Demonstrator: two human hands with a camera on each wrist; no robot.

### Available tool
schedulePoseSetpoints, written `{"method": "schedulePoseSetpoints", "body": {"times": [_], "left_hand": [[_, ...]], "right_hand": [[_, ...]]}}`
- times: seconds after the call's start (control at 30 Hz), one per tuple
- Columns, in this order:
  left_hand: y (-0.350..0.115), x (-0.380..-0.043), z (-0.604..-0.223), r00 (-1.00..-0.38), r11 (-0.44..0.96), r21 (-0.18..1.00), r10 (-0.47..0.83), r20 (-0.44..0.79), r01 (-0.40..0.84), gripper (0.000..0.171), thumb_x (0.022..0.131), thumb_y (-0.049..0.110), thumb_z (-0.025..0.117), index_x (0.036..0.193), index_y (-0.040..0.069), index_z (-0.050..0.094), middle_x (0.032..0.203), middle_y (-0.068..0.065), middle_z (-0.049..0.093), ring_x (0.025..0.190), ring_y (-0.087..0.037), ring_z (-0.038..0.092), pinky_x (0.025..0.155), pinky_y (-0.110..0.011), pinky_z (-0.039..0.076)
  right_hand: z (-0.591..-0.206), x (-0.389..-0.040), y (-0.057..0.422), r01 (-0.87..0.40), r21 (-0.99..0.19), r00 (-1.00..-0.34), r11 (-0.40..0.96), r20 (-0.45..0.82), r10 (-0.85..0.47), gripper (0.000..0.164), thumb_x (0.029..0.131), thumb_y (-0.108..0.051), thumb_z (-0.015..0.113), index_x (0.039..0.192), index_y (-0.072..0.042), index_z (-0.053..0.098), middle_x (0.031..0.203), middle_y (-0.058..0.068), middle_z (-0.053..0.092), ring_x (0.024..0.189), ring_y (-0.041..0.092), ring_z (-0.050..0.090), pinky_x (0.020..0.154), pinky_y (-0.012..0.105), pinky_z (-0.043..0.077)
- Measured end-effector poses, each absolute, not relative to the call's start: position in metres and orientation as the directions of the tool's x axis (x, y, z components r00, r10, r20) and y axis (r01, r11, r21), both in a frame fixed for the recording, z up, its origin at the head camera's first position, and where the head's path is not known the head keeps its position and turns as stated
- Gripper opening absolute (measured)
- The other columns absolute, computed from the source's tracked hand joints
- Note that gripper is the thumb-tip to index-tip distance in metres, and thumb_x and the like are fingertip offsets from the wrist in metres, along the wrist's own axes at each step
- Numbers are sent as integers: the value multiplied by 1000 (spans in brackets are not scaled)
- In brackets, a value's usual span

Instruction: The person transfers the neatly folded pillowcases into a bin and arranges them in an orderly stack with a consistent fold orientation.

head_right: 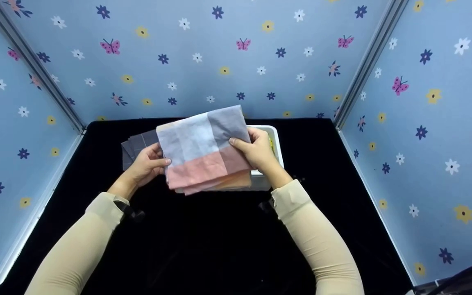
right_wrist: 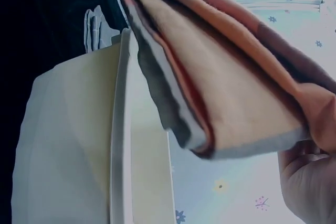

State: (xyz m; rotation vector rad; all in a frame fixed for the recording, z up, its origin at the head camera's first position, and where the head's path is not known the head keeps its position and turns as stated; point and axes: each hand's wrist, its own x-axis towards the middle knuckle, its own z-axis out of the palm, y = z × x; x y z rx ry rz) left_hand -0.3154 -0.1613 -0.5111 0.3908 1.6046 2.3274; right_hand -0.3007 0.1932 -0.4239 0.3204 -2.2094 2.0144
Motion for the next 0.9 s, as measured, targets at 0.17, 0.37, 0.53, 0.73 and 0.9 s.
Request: {"method": "schedulePoseSetpoints", "body": {"times": [0.17, 0.37, 0.53, 0.73, 0.9], "left_hand": [[-160, -320, -498, -934, -333, 940, 353, 49, -76, 33, 95, -18, 61, 119, 5, 56, 105, -5, 71, 90, -19, 75, 69, -34, 67], [-158, -325, -485, -938, -292, 952, 345, 20, -87, 30, 96, -15, 62, 116, 6, 56, 102, -4, 69, 85, -17, 75, 67, -30, 66], [-154, -328, -479, -942, -259, 960, 335, -13, -106, 31, 97, -13, 63, 124, 2, 56, 106, -5, 71, 87, -17, 75, 70, -31, 67], [-147, -332, -477, -948, -222, 967, 315, -50, -125, 33, 96, -11, 64, 127, 1, 56, 106, -4, 72, 89, -17, 75, 71, -31, 67], [-142, -333, -475, -950, -207, 969, 305, -69, -136, 32, 96, -9, 64, 125, 1, 57, 105, -4, 72, 89, -17, 76, 72, -31, 67]], "right_hand": [[-424, -306, 198, -191, -980, -981, 51, 188, -54, 24, 94, 0, 80, 117, 7, 76, 94, -2, 80, 83, 11, 73, 77, 24, 62], [-429, -313, 205, -141, -988, -990, 66, 138, -43, 25, 98, -8, 79, 119, 6, 75, 90, -5, 79, 78, 9, 73, 71, 24, 62], [-434, -319, 213, -63, -995, -996, 75, 59, -63, 30, 103, -14, 74, 126, 5, 71, 92, -6, 77, 79, 9, 72, 70, 24, 63], [-437, -324, 220, 28, -997, -993, 78, -36, -111, 39, 106, -14, 70, 141, 3, 64, 104, -3, 74, 87, 11, 74, 75, 26, 64], [-438, -325, 225, 58, -995, -985, 83, -71, -160, 41, 99, -2, 70, 139, 2, 60, 109, 1, 71, 91, 12, 72, 77, 25, 64]]}}
